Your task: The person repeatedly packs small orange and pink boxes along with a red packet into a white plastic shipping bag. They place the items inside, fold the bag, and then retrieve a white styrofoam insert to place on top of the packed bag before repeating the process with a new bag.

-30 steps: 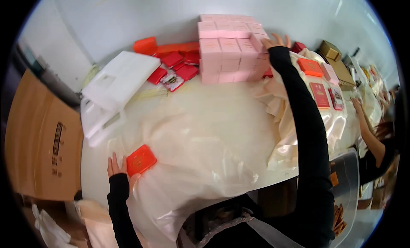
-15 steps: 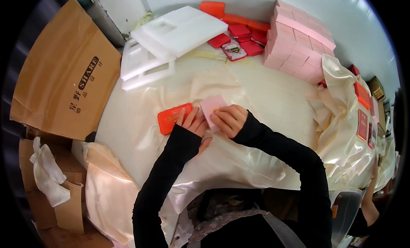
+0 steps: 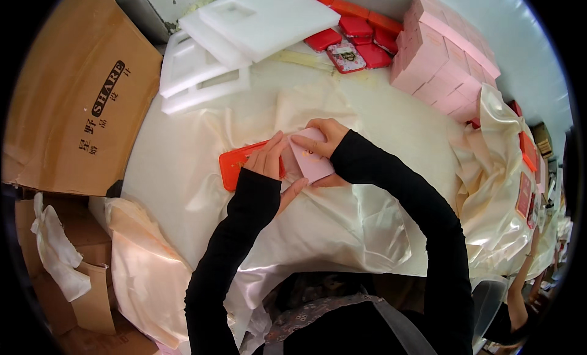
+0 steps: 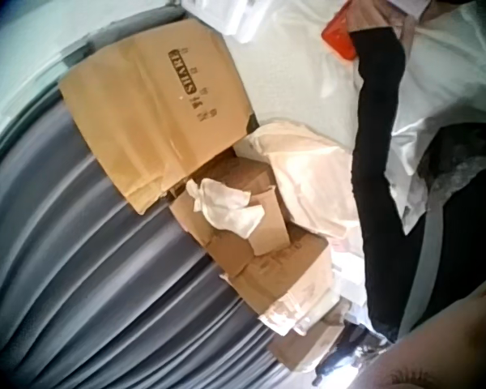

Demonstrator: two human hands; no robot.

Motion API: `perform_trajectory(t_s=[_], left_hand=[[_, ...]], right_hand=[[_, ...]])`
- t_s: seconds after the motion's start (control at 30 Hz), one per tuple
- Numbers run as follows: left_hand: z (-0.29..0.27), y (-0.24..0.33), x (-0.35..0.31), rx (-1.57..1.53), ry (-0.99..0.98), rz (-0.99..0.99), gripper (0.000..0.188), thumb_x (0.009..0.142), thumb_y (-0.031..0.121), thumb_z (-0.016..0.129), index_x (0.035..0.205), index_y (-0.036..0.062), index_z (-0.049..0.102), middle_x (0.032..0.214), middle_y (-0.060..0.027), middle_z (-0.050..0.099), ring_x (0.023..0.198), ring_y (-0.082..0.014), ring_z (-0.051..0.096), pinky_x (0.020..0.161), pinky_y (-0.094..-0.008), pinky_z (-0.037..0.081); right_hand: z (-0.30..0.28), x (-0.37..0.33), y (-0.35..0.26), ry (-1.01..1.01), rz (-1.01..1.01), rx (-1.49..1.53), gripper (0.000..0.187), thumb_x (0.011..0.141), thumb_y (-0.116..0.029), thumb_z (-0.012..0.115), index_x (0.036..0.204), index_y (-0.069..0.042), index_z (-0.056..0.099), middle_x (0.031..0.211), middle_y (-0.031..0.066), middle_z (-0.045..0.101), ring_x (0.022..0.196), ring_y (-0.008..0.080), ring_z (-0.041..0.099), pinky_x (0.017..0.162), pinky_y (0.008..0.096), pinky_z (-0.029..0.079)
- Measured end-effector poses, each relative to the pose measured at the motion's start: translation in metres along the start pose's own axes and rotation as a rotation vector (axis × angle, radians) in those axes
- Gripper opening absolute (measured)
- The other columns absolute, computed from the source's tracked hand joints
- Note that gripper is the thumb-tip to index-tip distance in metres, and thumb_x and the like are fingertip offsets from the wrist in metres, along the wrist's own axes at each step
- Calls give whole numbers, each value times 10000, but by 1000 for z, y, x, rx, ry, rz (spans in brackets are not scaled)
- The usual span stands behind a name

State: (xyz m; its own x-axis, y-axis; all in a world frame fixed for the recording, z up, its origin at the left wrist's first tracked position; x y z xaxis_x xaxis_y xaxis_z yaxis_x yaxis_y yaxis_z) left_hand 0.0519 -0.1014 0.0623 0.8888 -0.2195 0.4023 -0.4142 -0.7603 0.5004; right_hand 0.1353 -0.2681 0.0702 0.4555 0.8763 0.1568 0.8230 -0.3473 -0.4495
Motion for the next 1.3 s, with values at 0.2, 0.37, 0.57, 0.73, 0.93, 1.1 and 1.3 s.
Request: perform_trajectory(t_s=[0.2, 0.37, 0.57, 0.73, 0.93, 1.1, 1.3], left_hand=[[0, 4, 8, 81, -167, 7, 765, 694, 258, 751, 1318, 9, 384, 1347, -174, 418, 1089, -346, 479, 911, -405, 393], [10, 2, 27, -85, -362, -185, 836, 668, 217, 768, 1360, 20, 342, 1387, -150, 383, 1113, -341, 479, 941, -370, 400], [15, 3, 30, 73, -457, -210, 836, 697, 280, 738, 1381, 53, 313, 1423, -135, 339, 1158, -393, 453, 955, -401, 389], [16, 2, 30, 45, -451, -224, 753, 685, 182, 752, 1321, -7, 394, 1433, -134, 325, 1077, -331, 485, 897, -351, 436], [-1, 36, -13, 270, -85, 140, 607, 715, 301, 712, 1232, 58, 506, 1357, -109, 433, 1147, -329, 441, 947, -433, 368], [10, 54, -89, 209, -261, 172, 491, 701, 324, 706, 1137, 154, 558, 1263, -62, 499, 1219, -318, 397, 1026, -498, 267], [14, 39, -90, -1, -90, 181, 442, 679, 237, 698, 1051, 55, 542, 1240, -119, 500, 1223, -326, 392, 1032, -486, 266]], right_hand=[[21, -7, 10, 147, -6, -95, 722, 622, -395, 763, 1214, -77, 497, 1148, 229, 460, 1040, 381, 484, 873, 432, 418], [18, -8, -5, 253, 28, -217, 817, 620, -482, 730, 1225, -5, 460, 1185, 242, 451, 1094, 408, 455, 924, 466, 375], [-25, 46, 85, -67, 345, -131, 552, 714, -381, 674, 1130, -39, 553, 1131, 142, 574, 1066, 291, 521, 901, 382, 406], [-27, 64, 199, 446, 553, -779, 494, 667, -442, 665, 974, -58, 621, 1006, 134, 631, 957, 296, 576, 761, 423, 453], [-45, 29, 191, 450, 869, -699, 161, 679, -173, 605, 820, -95, 610, 764, 141, 612, 763, 339, 615, 648, 450, 473], [-42, -64, 72, 757, 293, 9, 325, 651, -105, 702, 924, -84, 527, 896, 117, 629, 829, 314, 626, 713, 361, 501], [29, -104, -71, 412, -496, -182, 194, 725, -33, 617, 914, -64, 593, 1122, 169, 606, 982, 333, 609, 807, 399, 505]])
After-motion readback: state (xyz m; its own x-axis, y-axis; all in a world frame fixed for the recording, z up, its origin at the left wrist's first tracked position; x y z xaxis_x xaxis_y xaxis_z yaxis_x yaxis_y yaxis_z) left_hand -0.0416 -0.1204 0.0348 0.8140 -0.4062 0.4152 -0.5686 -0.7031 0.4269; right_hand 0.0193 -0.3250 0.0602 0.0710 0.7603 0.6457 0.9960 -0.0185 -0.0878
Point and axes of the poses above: each hand's wrist, its own x-axis towards the middle knuckle, its own z-axis out of the palm, y = z × x, the point moved 3 cm from there along x, towards the middle knuckle
